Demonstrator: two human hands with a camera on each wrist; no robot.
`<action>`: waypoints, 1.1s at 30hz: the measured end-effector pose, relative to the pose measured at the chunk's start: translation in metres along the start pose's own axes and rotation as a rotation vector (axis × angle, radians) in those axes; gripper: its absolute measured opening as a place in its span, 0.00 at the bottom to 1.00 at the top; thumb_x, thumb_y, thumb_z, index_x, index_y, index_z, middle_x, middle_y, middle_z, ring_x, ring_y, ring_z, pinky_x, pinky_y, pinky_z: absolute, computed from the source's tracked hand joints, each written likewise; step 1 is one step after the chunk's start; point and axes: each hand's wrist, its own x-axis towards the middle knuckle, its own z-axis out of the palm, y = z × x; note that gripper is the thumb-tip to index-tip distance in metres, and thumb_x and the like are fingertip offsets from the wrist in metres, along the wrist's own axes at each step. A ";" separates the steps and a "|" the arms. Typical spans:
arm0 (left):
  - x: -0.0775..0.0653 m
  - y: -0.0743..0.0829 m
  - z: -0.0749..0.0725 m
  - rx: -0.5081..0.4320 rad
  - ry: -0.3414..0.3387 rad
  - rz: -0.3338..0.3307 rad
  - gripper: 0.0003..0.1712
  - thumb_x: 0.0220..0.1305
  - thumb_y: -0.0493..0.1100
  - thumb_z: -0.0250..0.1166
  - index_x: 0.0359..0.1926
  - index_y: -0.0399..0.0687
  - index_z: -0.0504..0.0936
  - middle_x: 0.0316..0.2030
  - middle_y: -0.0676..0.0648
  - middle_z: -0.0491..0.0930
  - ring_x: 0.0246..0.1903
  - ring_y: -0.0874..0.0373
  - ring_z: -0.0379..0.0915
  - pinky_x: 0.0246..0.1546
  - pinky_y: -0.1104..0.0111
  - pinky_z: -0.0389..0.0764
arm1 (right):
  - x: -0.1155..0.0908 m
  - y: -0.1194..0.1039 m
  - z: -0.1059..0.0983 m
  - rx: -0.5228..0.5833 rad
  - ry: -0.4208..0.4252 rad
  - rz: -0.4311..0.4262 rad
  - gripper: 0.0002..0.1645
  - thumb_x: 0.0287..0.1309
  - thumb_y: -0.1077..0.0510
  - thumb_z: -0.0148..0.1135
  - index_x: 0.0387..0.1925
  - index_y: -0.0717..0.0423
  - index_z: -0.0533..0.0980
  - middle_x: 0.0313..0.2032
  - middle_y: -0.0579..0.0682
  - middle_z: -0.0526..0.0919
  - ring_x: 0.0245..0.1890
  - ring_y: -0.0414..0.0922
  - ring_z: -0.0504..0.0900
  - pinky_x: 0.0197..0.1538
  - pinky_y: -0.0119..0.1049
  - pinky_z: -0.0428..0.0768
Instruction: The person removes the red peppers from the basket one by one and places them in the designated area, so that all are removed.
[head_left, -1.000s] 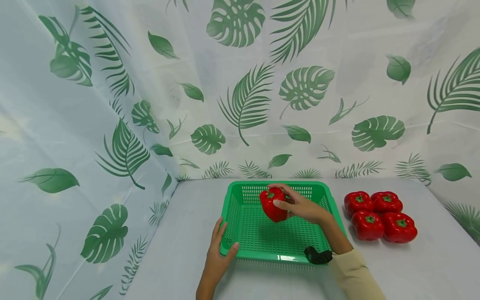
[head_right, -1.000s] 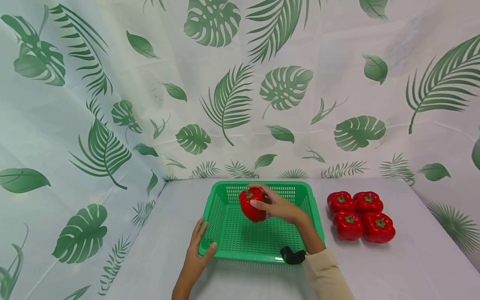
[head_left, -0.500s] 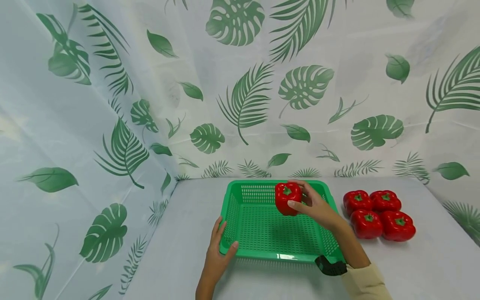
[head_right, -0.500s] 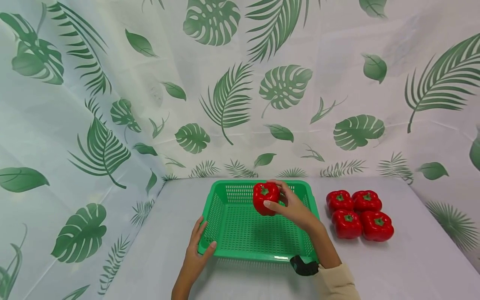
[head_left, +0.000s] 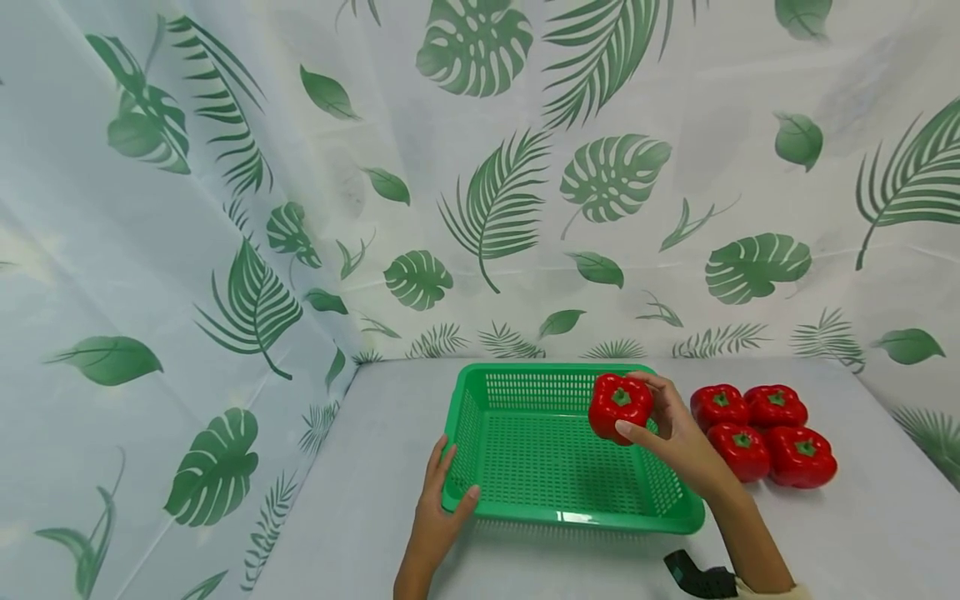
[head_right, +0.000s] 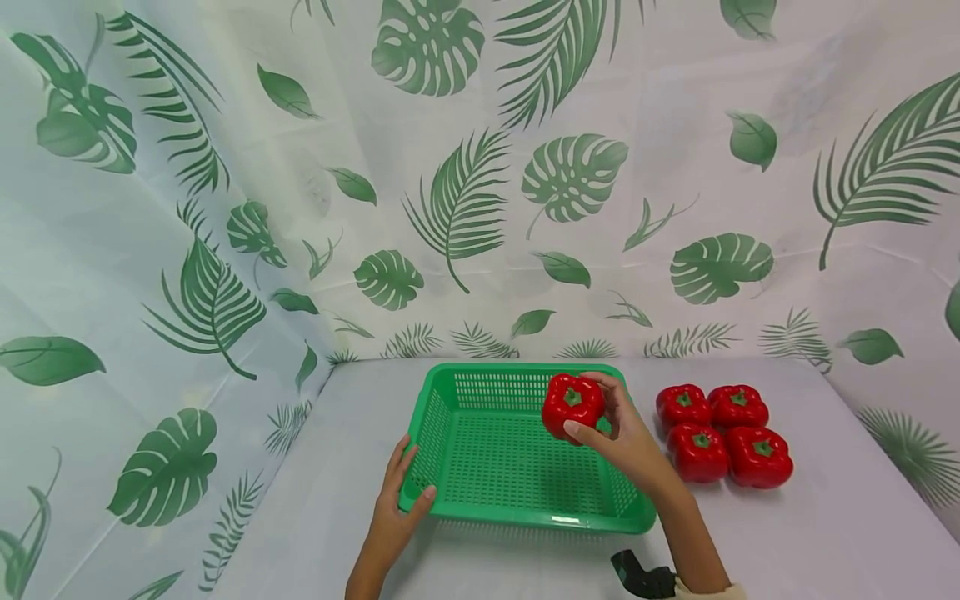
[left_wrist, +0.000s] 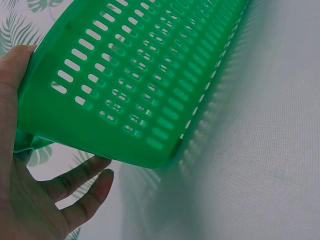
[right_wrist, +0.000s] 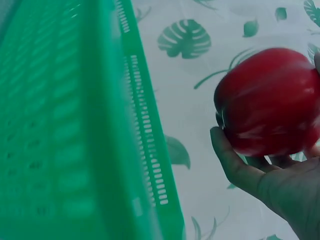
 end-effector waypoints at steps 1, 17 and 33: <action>0.000 0.000 0.000 0.002 0.001 0.001 0.41 0.66 0.48 0.65 0.75 0.48 0.58 0.77 0.57 0.44 0.77 0.49 0.40 0.71 0.44 0.53 | -0.003 0.000 -0.001 -0.018 0.019 0.009 0.45 0.60 0.57 0.66 0.70 0.54 0.49 0.65 0.60 0.64 0.54 0.27 0.67 0.46 0.31 0.83; 0.000 -0.003 -0.001 0.001 0.001 0.012 0.41 0.67 0.52 0.63 0.75 0.50 0.57 0.77 0.58 0.43 0.77 0.49 0.39 0.71 0.43 0.53 | -0.033 0.022 -0.016 0.006 0.293 0.026 0.46 0.60 0.65 0.63 0.68 0.38 0.46 0.56 0.27 0.63 0.55 0.26 0.64 0.41 0.15 0.77; 0.000 -0.007 0.000 0.009 0.009 0.045 0.39 0.67 0.48 0.63 0.75 0.50 0.58 0.77 0.58 0.43 0.77 0.48 0.40 0.69 0.42 0.55 | -0.071 0.042 -0.009 0.073 0.859 0.343 0.45 0.63 0.53 0.63 0.72 0.34 0.49 0.73 0.39 0.54 0.74 0.40 0.53 0.63 0.24 0.65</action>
